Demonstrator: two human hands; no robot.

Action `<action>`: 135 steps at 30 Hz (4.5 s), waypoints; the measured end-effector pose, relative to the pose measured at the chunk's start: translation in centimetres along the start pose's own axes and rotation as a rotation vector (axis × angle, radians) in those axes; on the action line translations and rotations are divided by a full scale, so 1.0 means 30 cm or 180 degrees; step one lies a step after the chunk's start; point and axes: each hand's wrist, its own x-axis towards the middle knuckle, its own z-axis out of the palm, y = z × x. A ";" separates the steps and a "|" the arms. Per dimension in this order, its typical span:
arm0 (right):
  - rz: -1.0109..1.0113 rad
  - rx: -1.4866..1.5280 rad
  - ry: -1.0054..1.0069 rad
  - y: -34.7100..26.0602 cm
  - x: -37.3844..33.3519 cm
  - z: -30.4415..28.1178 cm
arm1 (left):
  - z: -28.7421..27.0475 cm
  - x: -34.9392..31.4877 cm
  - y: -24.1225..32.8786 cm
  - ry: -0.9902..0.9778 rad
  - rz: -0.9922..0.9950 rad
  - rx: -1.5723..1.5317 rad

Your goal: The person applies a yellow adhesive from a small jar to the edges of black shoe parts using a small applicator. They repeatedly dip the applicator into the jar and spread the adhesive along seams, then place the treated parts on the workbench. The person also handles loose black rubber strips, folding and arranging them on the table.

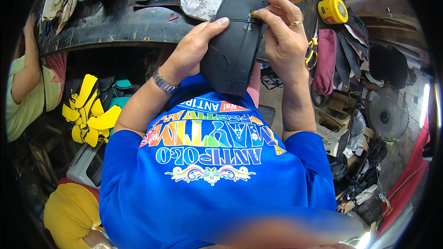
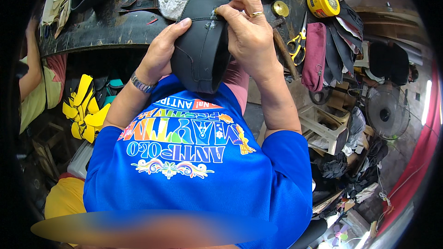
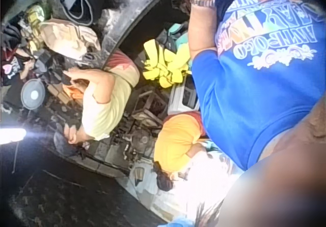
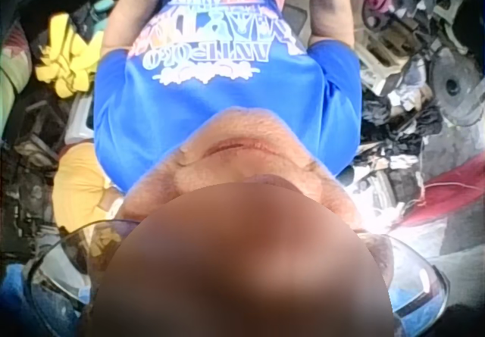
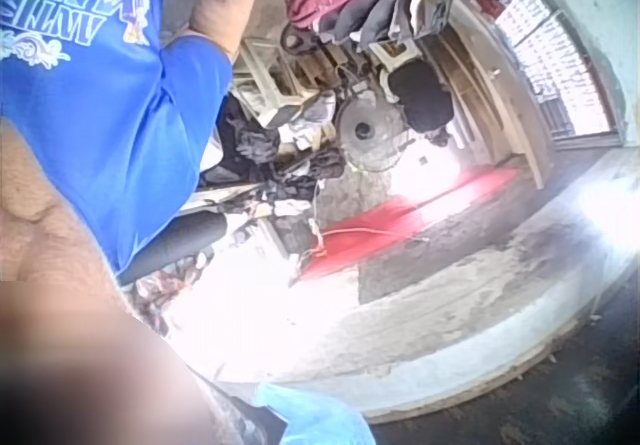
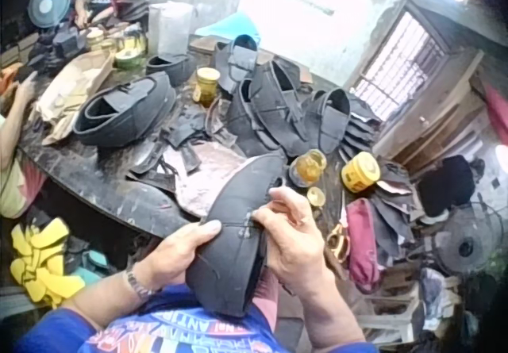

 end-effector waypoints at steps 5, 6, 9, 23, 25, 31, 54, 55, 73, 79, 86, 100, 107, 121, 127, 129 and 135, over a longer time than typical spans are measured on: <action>0.0120 -0.0220 -0.0143 -0.009 -0.001 0.006 | 0.003 -0.011 0.000 -0.0017 0.0014 0.0109; 0.0115 -0.0230 -0.0142 -0.009 0.002 0.002 | 0.004 -0.010 -0.003 -0.0012 0.0011 0.0115; 0.0251 -0.0297 0.0064 -0.001 0.013 -0.027 | -0.004 -0.004 -0.003 -0.0007 0.0008 0.0179; -0.1014 0.1386 -0.1304 -0.150 0.086 -0.081 | -0.041 -0.001 0.195 -0.0449 0.0115 -0.1994; -0.1127 0.1064 -0.1055 -0.163 0.114 -0.034 | -0.037 -0.016 0.242 0.0042 0.0235 -0.1860; -0.1490 0.0736 -0.1008 -0.188 0.244 0.042 | -0.088 -0.064 0.356 -0.0417 0.0768 -0.1899; -0.1155 0.0328 -0.1229 0.136 1.202 0.513 | -0.281 -0.123 0.329 0.0073 0.1015 0.1733; -0.1109 0.0169 -0.1311 0.176 1.235 0.557 | -0.281 -0.131 0.315 0.0134 0.0968 0.1712; 0.0227 0.1158 -0.0613 0.182 0.952 0.655 | -0.411 -0.146 0.577 0.3167 0.2364 0.6240; -0.0098 0.1363 -0.0637 0.107 0.594 0.431 | -0.485 -0.120 0.562 0.3094 0.2930 0.6102; 0.0499 0.2012 -0.0152 0.025 0.283 0.213 | -0.365 -0.220 0.521 0.2706 0.3781 0.5508; 0.0647 0.1885 0.1420 0.076 0.074 -0.016 | -0.114 -0.111 0.256 0.0527 0.3225 0.5477; 0.0987 0.0087 0.1113 0.370 0.035 -0.193 | -0.112 -0.015 0.148 0.0644 0.3071 0.5117; 0.0833 -0.3223 -0.2359 0.656 0.215 -0.157 | -0.143 -0.150 -0.112 0.0856 0.1855 0.3094; 0.0350 -0.1773 0.0891 0.597 0.176 -0.183 | -0.125 -0.156 -0.102 0.0584 0.1318 0.2691; 0.0417 -0.2229 0.0482 0.603 0.124 -0.171 | -0.121 -0.149 -0.099 0.0436 0.1069 0.2705; 0.0420 -0.2738 -0.0023 0.452 0.028 -0.157 | -0.116 -0.115 -0.119 0.0113 0.0870 0.2998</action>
